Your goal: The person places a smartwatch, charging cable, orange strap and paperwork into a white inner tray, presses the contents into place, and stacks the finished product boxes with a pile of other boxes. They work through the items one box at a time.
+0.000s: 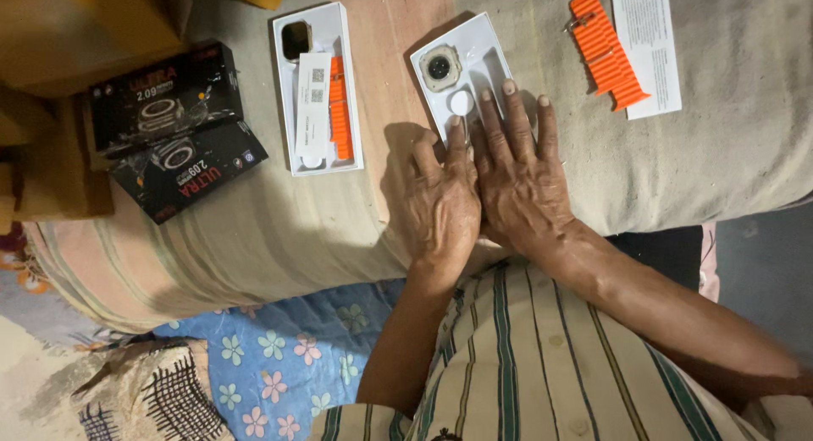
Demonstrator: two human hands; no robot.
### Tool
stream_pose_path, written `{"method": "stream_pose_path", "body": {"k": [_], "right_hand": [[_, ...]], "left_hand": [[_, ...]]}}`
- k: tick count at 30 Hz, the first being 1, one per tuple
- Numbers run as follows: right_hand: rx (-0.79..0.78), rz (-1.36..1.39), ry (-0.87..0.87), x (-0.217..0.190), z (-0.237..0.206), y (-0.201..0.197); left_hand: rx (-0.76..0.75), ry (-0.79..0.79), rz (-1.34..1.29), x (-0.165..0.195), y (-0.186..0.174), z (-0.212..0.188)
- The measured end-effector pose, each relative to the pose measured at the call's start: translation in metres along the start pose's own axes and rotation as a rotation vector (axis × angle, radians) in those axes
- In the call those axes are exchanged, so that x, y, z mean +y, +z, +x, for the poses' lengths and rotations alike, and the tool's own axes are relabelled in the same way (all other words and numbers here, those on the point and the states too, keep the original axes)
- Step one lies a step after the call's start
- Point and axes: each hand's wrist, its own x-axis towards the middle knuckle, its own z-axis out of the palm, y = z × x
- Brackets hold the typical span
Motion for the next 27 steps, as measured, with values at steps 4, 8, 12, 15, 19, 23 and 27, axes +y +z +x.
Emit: {"method": "stream_pose_path", "body": {"k": [4, 8, 12, 15, 19, 23, 27], "right_hand": [[0.087, -0.242, -0.032, 0.002, -0.002, 0.002], [0.03, -0.103, -0.038, 0.004, -0.011, -0.003], [0.068, 0.144, -0.051, 0.005, -0.024, -0.014], [0.029, 0.057, -0.064, 0.006, -0.031, -0.024], [-0.027, 0.192, -0.082, 0.016, -0.042, -0.037], [0.059, 0.137, -0.14, 0.018, -0.052, -0.044], [-0.008, -0.074, -0.236, -0.005, -0.031, -0.036]], "left_hand": [[0.024, 0.019, 0.069, 0.002, -0.002, 0.001], [0.053, 0.022, 0.034, 0.004, -0.002, 0.003], [0.023, 0.009, 0.083, 0.006, -0.003, 0.002], [0.059, 0.033, 0.073, 0.007, -0.004, 0.0], [0.001, -0.005, 0.049, 0.0, -0.004, -0.006], [0.165, -0.09, -0.444, -0.021, 0.0, -0.021], [0.24, -0.342, -1.234, -0.039, 0.004, -0.04]]}}
